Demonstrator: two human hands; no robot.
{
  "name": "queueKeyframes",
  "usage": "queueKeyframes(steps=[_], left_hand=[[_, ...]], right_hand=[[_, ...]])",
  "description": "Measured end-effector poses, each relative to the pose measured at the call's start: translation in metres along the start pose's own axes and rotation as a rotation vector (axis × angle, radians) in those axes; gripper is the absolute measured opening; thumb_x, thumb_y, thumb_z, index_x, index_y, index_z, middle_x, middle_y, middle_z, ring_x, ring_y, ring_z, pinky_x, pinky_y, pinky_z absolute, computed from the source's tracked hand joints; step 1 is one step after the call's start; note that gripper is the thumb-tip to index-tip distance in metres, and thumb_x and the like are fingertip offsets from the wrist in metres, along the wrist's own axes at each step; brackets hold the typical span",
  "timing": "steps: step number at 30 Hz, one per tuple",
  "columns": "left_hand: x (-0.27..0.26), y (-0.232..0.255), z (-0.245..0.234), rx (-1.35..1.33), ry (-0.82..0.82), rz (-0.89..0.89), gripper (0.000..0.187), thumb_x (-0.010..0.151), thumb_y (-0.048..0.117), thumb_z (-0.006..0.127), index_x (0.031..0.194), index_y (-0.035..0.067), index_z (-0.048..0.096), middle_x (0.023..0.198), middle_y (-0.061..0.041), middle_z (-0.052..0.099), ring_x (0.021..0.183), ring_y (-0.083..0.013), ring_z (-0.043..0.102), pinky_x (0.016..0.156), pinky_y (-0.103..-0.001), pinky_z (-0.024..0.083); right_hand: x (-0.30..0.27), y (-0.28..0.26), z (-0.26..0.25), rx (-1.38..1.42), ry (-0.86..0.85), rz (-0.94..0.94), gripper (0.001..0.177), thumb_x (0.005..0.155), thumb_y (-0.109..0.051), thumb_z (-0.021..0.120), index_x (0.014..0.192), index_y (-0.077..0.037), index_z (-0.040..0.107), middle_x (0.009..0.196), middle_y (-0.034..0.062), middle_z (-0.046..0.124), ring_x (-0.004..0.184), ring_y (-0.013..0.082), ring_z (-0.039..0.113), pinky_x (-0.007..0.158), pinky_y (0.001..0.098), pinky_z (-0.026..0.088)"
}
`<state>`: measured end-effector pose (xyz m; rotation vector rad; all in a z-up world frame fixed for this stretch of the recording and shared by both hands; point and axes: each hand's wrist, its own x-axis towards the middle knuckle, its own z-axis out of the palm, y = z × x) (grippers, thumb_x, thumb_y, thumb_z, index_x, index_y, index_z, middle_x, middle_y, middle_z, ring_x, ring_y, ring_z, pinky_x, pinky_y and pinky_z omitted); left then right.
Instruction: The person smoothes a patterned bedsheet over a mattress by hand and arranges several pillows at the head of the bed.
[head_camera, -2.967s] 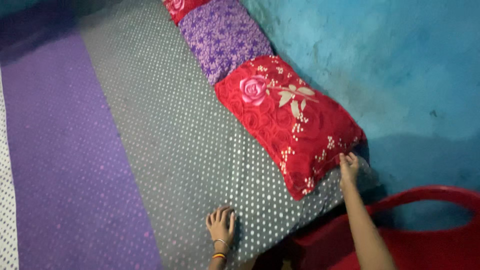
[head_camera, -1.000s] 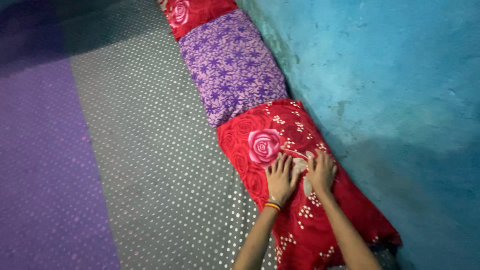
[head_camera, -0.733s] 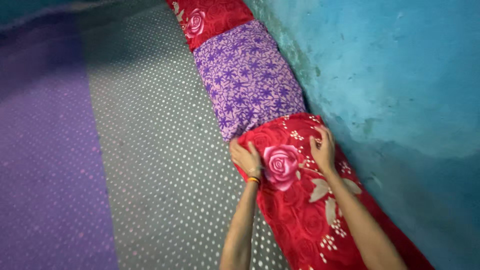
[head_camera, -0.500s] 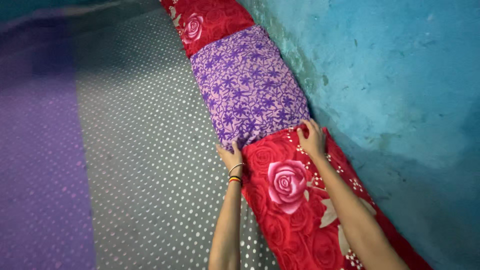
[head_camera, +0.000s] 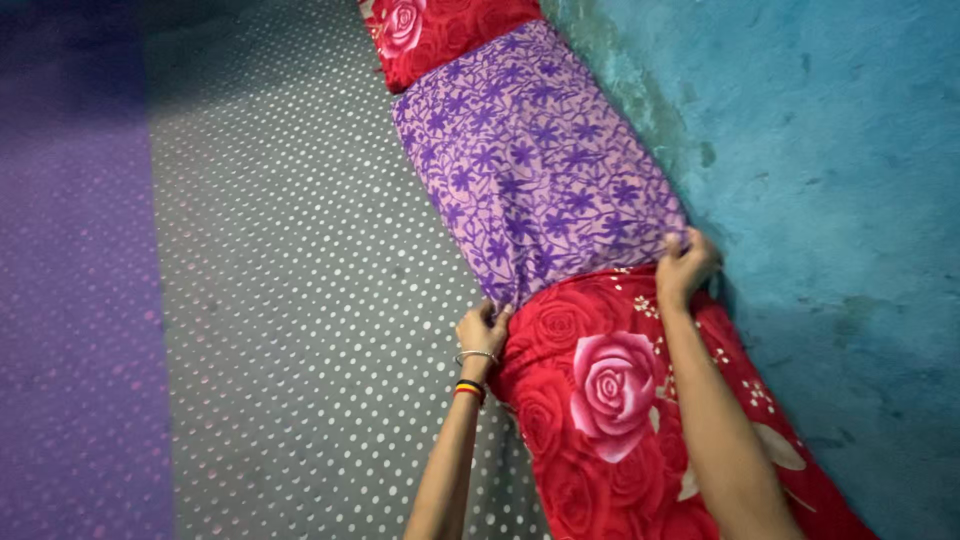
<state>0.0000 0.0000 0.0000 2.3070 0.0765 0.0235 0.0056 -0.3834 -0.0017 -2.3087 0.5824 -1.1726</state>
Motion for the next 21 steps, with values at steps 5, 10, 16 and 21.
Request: queueKeyframes(steps=[5, 10, 16, 21], left_hand=[[0.017, -0.010, 0.019, 0.229, -0.170, -0.079, 0.059, 0.084, 0.061, 0.071, 0.117, 0.012, 0.072, 0.107, -0.015, 0.076, 0.104, -0.0382, 0.071, 0.103, -0.059, 0.043], [0.039, -0.034, 0.035, 0.163, -0.202, -0.144, 0.073, 0.071, 0.070, 0.083, 0.114, 0.011, 0.072, 0.113, -0.013, 0.074, 0.109, -0.0345, 0.069, 0.110, -0.058, 0.035], [0.000, -0.023, 0.017, -0.372, -0.086, -0.223, 0.073, 0.077, 0.056, 0.079, 0.129, 0.007, 0.066, 0.114, -0.013, 0.075, 0.105, -0.0300, 0.074, 0.095, -0.037, 0.055], [-0.133, 0.061, -0.053, -0.084, 0.334, 0.159, 0.081, 0.097, 0.036, 0.069, 0.158, 0.000, 0.030, 0.163, -0.018, 0.038, 0.154, -0.0392, 0.029, 0.123, -0.060, 0.012]], right_hand=[[0.011, 0.011, 0.010, 0.023, -0.176, 0.330, 0.017, 0.092, -0.013, 0.072, 0.103, 0.000, 0.070, 0.105, 0.0230, 0.069, 0.099, 0.0406, 0.066, 0.096, 0.0468, 0.052], [0.013, 0.004, -0.001, -0.007, -0.193, 0.285, 0.034, 0.095, -0.016, 0.075, 0.121, 0.002, 0.064, 0.117, 0.0281, 0.067, 0.107, 0.0438, 0.064, 0.096, 0.0487, 0.049], [0.003, -0.026, -0.069, 0.334, -0.349, 0.053, 0.070, 0.096, -0.032, 0.072, 0.146, 0.006, 0.042, 0.132, 0.0315, 0.061, 0.120, 0.0462, 0.060, 0.104, 0.0482, 0.047], [-0.059, -0.087, -0.165, 0.004, -0.350, -0.518, 0.069, 0.101, -0.039, 0.064, 0.154, 0.000, 0.041, 0.148, 0.0301, 0.053, 0.140, 0.0456, 0.050, 0.121, 0.0541, 0.035]])
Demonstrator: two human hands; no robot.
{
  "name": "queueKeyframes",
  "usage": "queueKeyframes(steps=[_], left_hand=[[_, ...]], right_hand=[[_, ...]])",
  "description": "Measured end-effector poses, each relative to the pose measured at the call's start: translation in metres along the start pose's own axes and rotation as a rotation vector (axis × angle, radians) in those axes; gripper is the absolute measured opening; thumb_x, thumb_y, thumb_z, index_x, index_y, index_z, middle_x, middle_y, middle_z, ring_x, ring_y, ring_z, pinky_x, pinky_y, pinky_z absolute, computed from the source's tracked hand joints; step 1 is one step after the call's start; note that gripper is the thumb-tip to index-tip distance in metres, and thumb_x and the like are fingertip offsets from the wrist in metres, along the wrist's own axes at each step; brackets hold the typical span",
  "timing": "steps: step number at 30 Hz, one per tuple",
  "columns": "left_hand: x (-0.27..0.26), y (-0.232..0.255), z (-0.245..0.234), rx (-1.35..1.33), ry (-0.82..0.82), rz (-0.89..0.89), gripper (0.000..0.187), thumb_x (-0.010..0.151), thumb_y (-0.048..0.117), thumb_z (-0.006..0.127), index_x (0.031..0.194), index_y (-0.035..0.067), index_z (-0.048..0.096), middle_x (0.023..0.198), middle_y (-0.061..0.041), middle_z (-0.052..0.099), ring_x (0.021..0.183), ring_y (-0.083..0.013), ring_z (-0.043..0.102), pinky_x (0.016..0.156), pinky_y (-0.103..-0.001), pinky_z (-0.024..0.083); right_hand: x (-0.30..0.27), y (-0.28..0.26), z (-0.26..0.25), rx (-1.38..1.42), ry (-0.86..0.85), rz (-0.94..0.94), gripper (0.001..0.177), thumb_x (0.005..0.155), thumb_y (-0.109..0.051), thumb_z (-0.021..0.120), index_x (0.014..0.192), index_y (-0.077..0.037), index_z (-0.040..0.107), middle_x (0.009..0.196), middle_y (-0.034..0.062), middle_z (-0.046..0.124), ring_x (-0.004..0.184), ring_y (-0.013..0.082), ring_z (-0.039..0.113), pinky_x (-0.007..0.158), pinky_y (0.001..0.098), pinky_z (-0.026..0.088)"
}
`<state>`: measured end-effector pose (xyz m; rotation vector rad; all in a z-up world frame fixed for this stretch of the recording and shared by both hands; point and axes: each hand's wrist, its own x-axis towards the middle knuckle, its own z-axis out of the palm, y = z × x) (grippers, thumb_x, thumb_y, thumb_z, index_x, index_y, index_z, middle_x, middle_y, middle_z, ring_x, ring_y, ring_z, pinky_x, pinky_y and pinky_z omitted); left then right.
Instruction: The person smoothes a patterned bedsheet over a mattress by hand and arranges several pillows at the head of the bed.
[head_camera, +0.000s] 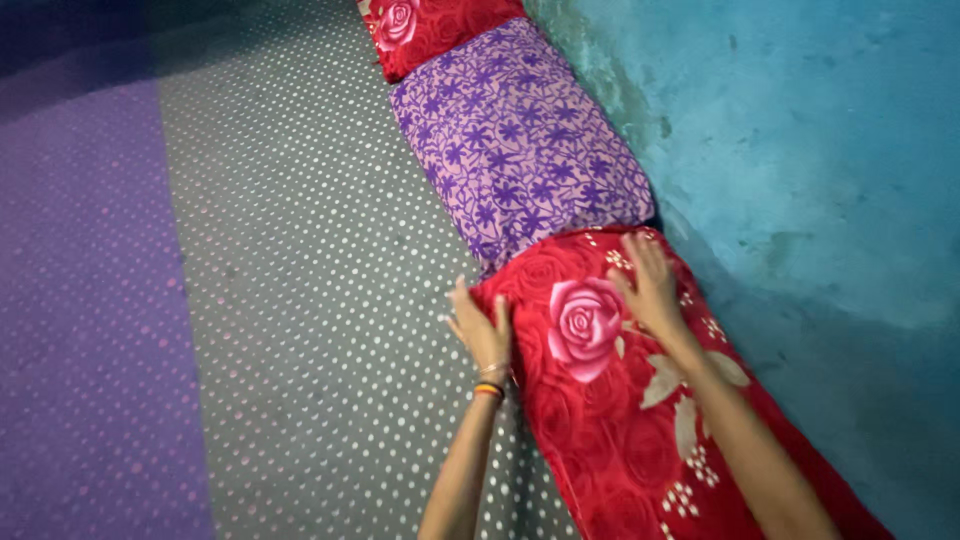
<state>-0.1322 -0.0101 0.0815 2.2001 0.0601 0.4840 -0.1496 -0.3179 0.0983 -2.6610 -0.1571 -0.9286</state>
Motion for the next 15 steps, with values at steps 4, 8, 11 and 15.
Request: queueKeyframes(steps=[4, 8, 11, 15], left_hand=[[-0.070, 0.083, -0.043, 0.045, -0.289, 0.433, 0.077, 0.095, 0.045, 0.066, 0.159, 0.014, 0.036, 0.169, -0.018, 0.026, 0.158, -0.0379, 0.016, 0.122, -0.065, 0.004], [-0.112, 0.098, -0.045, 0.086, -0.349, 0.468, 0.066, 0.099, 0.046, 0.061, 0.158, 0.026, 0.041, 0.171, -0.009, 0.031, 0.160, -0.0336, 0.021, 0.126, -0.064, 0.008], [-0.130, 0.089, -0.043, 0.149, -0.324, 0.383, 0.063, 0.100, 0.044, 0.059, 0.158, 0.026, 0.041, 0.171, -0.011, 0.026, 0.158, -0.0358, 0.020, 0.124, -0.064, 0.010], [-0.181, 0.075, -0.067, 0.119, -0.385, 0.336, 0.066, 0.101, 0.044, 0.056, 0.160, 0.021, 0.036, 0.170, -0.014, 0.023, 0.157, -0.0374, 0.019, 0.122, -0.064, 0.012]], right_hand=[[-0.053, -0.060, -0.059, -0.041, -0.229, 0.127, 0.066, 0.099, -0.042, 0.058, 0.156, -0.011, 0.043, 0.158, 0.0264, 0.044, 0.145, 0.0455, 0.039, 0.116, 0.0589, 0.028], [-0.108, -0.045, -0.100, -0.051, -0.215, 0.277, 0.060, 0.105, -0.044, 0.050, 0.157, -0.013, 0.043, 0.159, 0.0236, 0.043, 0.145, 0.0455, 0.040, 0.121, 0.0579, 0.032], [-0.149, -0.035, -0.130, -0.166, -0.250, 0.445, 0.059, 0.102, -0.043, 0.050, 0.156, -0.017, 0.048, 0.157, 0.0249, 0.044, 0.141, 0.0454, 0.042, 0.115, 0.0606, 0.031], [-0.185, -0.048, -0.175, -0.244, -0.207, 0.499, 0.056, 0.107, -0.047, 0.045, 0.154, -0.015, 0.050, 0.156, 0.0206, 0.051, 0.142, 0.0431, 0.047, 0.115, 0.0618, 0.034]])
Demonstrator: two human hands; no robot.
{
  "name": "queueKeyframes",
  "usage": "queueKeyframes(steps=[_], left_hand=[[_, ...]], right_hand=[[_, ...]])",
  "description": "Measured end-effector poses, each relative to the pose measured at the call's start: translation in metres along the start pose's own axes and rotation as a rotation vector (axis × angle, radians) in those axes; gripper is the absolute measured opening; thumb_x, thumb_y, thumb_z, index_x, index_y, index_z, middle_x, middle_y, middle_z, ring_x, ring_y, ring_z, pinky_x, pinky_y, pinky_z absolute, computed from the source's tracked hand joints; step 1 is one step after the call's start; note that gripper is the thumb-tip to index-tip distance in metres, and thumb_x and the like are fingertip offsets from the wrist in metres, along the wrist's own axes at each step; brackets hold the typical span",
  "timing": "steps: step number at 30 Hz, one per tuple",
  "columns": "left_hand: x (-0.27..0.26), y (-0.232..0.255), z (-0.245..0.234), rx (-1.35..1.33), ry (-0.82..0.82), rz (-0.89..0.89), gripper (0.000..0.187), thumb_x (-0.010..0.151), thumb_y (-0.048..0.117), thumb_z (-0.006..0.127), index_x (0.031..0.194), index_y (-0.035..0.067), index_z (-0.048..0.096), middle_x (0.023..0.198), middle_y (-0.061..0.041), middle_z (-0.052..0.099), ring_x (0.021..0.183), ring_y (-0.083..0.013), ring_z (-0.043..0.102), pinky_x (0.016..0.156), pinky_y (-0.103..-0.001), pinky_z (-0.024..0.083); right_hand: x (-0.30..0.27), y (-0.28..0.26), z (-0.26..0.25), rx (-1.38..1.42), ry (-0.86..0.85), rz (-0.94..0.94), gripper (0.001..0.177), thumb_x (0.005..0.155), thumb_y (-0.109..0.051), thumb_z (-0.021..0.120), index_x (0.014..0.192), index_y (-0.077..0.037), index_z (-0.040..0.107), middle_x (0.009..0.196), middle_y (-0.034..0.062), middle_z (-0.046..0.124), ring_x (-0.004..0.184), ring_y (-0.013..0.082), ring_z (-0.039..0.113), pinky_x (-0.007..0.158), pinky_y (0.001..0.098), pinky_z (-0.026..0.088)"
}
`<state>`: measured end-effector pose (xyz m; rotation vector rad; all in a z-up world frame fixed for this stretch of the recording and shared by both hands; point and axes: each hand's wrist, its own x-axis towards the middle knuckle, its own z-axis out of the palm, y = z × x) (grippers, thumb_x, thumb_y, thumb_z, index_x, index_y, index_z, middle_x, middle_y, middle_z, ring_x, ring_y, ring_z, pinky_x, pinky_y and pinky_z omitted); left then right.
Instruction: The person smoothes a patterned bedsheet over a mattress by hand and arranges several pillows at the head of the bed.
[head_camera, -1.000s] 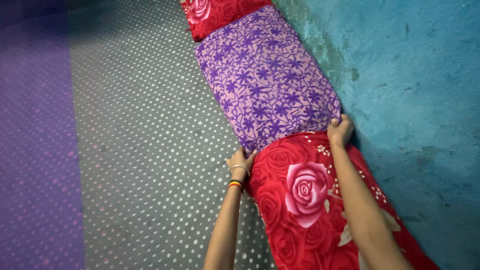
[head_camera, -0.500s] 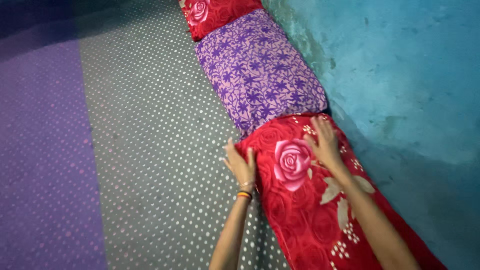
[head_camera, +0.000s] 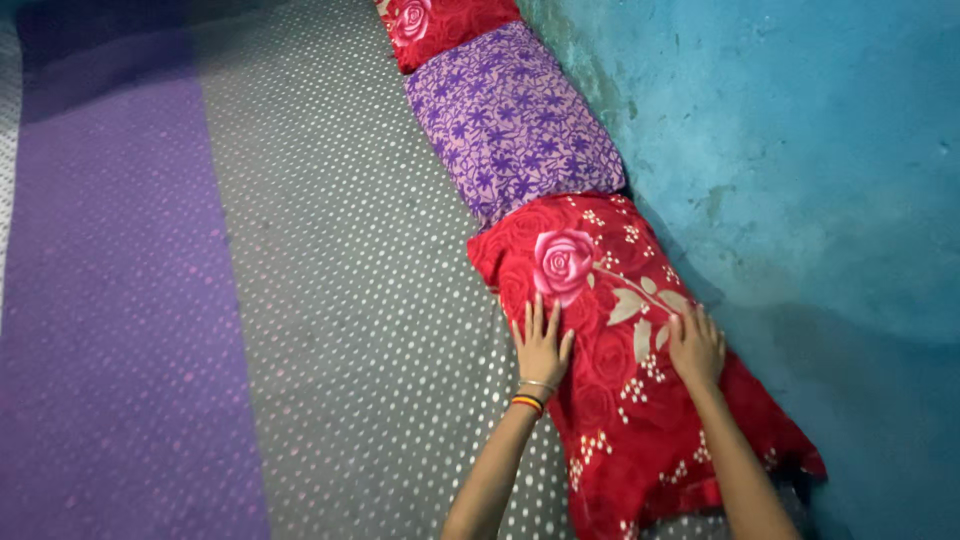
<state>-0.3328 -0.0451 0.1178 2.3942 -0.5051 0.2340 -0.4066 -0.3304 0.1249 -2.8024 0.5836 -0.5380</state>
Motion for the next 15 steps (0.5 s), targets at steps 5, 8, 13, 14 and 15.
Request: queueKeyframes(steps=[5, 8, 13, 14, 15], left_hand=[[-0.096, 0.000, -0.002, 0.009, -0.070, -0.065, 0.068, 0.102, 0.044, 0.052, 0.162, 0.020, 0.033, 0.171, -0.014, 0.022, 0.157, -0.0339, 0.020, 0.121, -0.066, 0.011], [-0.148, -0.013, -0.008, 0.090, -0.104, -0.089, 0.067, 0.103, 0.047, 0.051, 0.161, 0.018, 0.033, 0.169, -0.014, 0.023, 0.157, -0.0311, 0.021, 0.120, -0.071, 0.006], [-0.230, -0.050, -0.049, 0.242, -0.157, -0.095, 0.074, 0.099, 0.053, 0.051, 0.159, 0.016, 0.031, 0.170, -0.008, 0.025, 0.157, -0.0291, 0.020, 0.115, -0.076, 0.001], [-0.245, -0.060, -0.064, 0.241, -0.155, -0.100, 0.074, 0.099, 0.053, 0.051, 0.159, 0.016, 0.031, 0.170, -0.008, 0.025, 0.157, -0.0291, 0.020, 0.115, -0.076, 0.001], [-0.265, -0.071, -0.083, 0.227, -0.170, -0.105, 0.074, 0.098, 0.055, 0.052, 0.160, 0.019, 0.032, 0.170, -0.006, 0.025, 0.157, -0.0281, 0.019, 0.116, -0.076, 0.000]], right_hand=[[-0.067, 0.001, -0.048, -0.052, 0.046, 0.175, 0.054, 0.112, -0.047, 0.041, 0.155, -0.017, 0.052, 0.155, 0.0191, 0.053, 0.141, 0.0412, 0.048, 0.117, 0.0646, 0.034], [-0.108, 0.003, -0.073, 0.041, 0.057, 0.228, 0.058, 0.110, -0.045, 0.041, 0.154, -0.009, 0.050, 0.156, 0.0219, 0.050, 0.143, 0.0424, 0.044, 0.112, 0.0662, 0.033], [-0.163, -0.006, -0.102, 0.039, 0.114, 0.140, 0.060, 0.104, -0.031, 0.054, 0.151, 0.005, 0.046, 0.157, 0.0327, 0.043, 0.143, 0.0498, 0.039, 0.116, 0.0599, 0.031], [-0.171, -0.014, -0.107, -0.036, 0.129, 0.102, 0.061, 0.096, -0.023, 0.060, 0.148, 0.007, 0.047, 0.157, 0.0349, 0.041, 0.143, 0.0510, 0.038, 0.115, 0.0590, 0.030], [-0.184, -0.025, -0.112, -0.037, 0.125, 0.099, 0.061, 0.096, -0.023, 0.060, 0.148, 0.007, 0.047, 0.157, 0.0349, 0.041, 0.143, 0.0510, 0.038, 0.115, 0.0590, 0.030]])
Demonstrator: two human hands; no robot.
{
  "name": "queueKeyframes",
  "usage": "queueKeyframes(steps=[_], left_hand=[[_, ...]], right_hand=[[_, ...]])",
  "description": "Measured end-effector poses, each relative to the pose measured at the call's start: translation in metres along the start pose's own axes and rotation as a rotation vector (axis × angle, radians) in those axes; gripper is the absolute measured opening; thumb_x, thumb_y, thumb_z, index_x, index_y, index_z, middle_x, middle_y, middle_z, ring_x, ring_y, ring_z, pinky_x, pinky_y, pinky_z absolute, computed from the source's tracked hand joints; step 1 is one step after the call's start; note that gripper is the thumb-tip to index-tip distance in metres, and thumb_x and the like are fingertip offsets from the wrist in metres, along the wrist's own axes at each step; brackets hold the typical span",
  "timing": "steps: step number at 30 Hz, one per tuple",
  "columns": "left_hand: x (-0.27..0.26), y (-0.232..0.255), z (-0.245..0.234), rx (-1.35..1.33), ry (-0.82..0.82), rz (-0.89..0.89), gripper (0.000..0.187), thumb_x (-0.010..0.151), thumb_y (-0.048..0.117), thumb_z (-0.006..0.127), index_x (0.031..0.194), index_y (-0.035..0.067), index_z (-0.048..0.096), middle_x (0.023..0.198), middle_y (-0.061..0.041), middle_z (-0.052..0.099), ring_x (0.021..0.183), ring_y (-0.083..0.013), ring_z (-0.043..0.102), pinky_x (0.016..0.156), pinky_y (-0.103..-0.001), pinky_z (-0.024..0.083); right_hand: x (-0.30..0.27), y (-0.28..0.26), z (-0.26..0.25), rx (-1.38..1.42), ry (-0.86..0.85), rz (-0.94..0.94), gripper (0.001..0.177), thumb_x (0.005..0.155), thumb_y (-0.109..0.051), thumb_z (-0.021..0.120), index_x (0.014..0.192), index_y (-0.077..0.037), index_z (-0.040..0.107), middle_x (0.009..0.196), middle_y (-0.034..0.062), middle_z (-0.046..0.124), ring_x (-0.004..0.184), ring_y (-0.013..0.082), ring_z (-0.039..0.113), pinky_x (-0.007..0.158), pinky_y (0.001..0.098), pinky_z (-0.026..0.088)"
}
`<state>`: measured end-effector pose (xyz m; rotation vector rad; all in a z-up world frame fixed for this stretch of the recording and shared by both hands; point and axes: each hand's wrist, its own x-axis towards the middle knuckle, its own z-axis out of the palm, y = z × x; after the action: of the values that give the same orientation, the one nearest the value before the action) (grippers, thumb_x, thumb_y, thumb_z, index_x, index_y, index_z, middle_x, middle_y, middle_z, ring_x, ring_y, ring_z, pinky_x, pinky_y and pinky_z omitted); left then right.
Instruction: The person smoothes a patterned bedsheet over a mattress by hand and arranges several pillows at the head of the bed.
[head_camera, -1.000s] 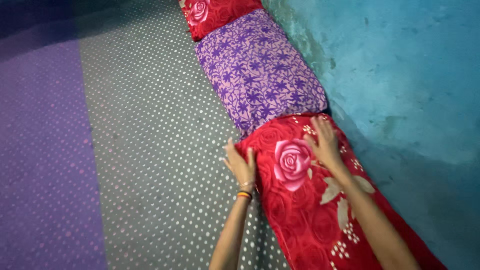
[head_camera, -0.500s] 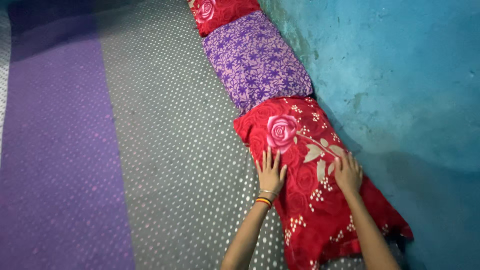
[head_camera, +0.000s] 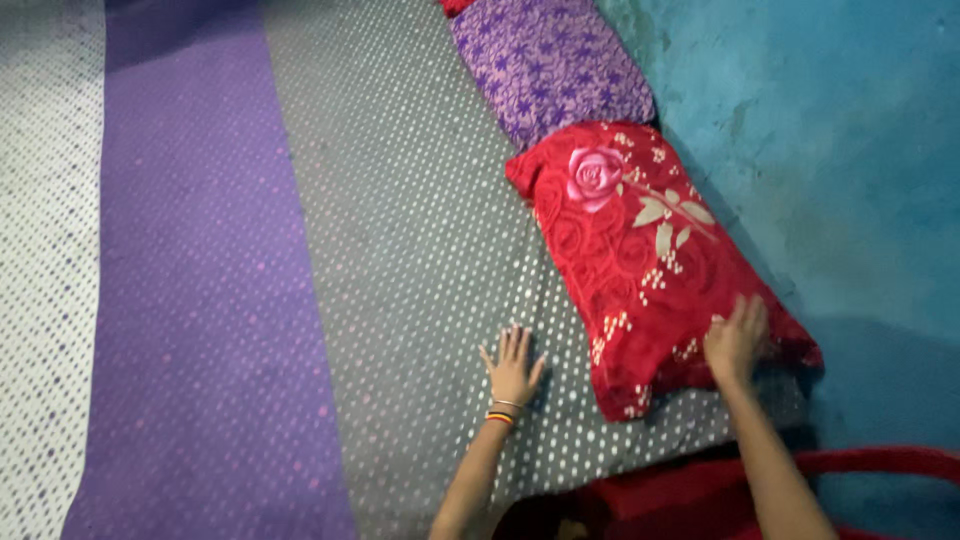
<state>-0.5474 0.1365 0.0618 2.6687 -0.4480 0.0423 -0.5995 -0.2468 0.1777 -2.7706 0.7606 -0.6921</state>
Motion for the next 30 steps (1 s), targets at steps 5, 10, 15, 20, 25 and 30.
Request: queueKeyframes(steps=[5, 10, 15, 20, 25, 30], left_hand=[[-0.095, -0.045, -0.048, 0.020, -0.108, 0.001, 0.078, 0.095, 0.060, 0.053, 0.160, 0.023, 0.031, 0.169, -0.007, 0.021, 0.157, -0.0294, 0.014, 0.116, -0.076, -0.002], [-0.159, -0.029, -0.048, 0.052, -0.045, 0.106, 0.078, 0.096, 0.056, 0.054, 0.159, 0.015, 0.033, 0.170, -0.018, 0.015, 0.157, -0.0369, 0.010, 0.121, -0.068, 0.002], [-0.202, -0.026, -0.041, 0.009, 0.064, 0.173, 0.077, 0.101, 0.053, 0.052, 0.163, 0.011, 0.034, 0.172, -0.020, 0.016, 0.159, -0.0385, 0.009, 0.123, -0.062, 0.003], [-0.261, -0.040, -0.066, 0.110, 0.014, 0.319, 0.072, 0.104, 0.050, 0.049, 0.161, 0.010, 0.035, 0.173, -0.018, 0.015, 0.159, -0.0388, 0.006, 0.123, -0.060, 0.004], [-0.288, -0.103, -0.131, -0.428, -0.275, 0.522, 0.060, 0.109, 0.038, 0.054, 0.161, 0.010, 0.043, 0.168, -0.013, 0.043, 0.157, -0.0315, 0.038, 0.127, -0.057, 0.025], [-0.209, -0.181, -0.175, -0.037, 0.185, 0.260, 0.062, 0.097, 0.029, 0.064, 0.154, 0.011, 0.046, 0.160, -0.013, 0.045, 0.152, -0.0331, 0.038, 0.121, -0.059, 0.024]], right_hand=[[-0.089, -0.086, 0.007, 0.425, -0.058, -0.466, 0.042, 0.100, -0.005, 0.050, 0.142, 0.003, 0.050, 0.151, 0.0248, 0.049, 0.147, 0.0401, 0.044, 0.128, 0.0499, 0.032], [-0.199, -0.157, 0.039, 0.371, -0.345, -0.659, 0.050, 0.098, -0.015, 0.050, 0.147, -0.009, 0.046, 0.158, 0.0187, 0.045, 0.149, 0.0361, 0.039, 0.122, 0.0544, 0.028], [-0.253, -0.162, 0.031, 0.122, -0.289, -0.564, 0.062, 0.097, -0.031, 0.056, 0.154, -0.016, 0.037, 0.158, 0.0135, 0.043, 0.147, 0.0357, 0.034, 0.116, 0.0625, 0.023], [-0.274, -0.158, -0.017, 0.001, -0.249, -0.260, 0.060, 0.100, -0.039, 0.052, 0.154, -0.015, 0.044, 0.162, 0.0081, 0.043, 0.153, 0.0289, 0.035, 0.120, 0.0658, 0.028], [-0.299, -0.190, -0.038, -0.105, -0.110, 0.150, 0.066, 0.098, -0.032, 0.058, 0.154, 0.001, 0.045, 0.164, 0.0243, 0.038, 0.152, 0.0433, 0.029, 0.112, 0.0746, 0.021], [-0.317, -0.276, 0.005, 0.165, 0.030, -0.021, 0.063, 0.096, -0.015, 0.063, 0.150, 0.013, 0.045, 0.161, 0.0328, 0.040, 0.152, 0.0477, 0.032, 0.127, 0.0579, 0.021]])
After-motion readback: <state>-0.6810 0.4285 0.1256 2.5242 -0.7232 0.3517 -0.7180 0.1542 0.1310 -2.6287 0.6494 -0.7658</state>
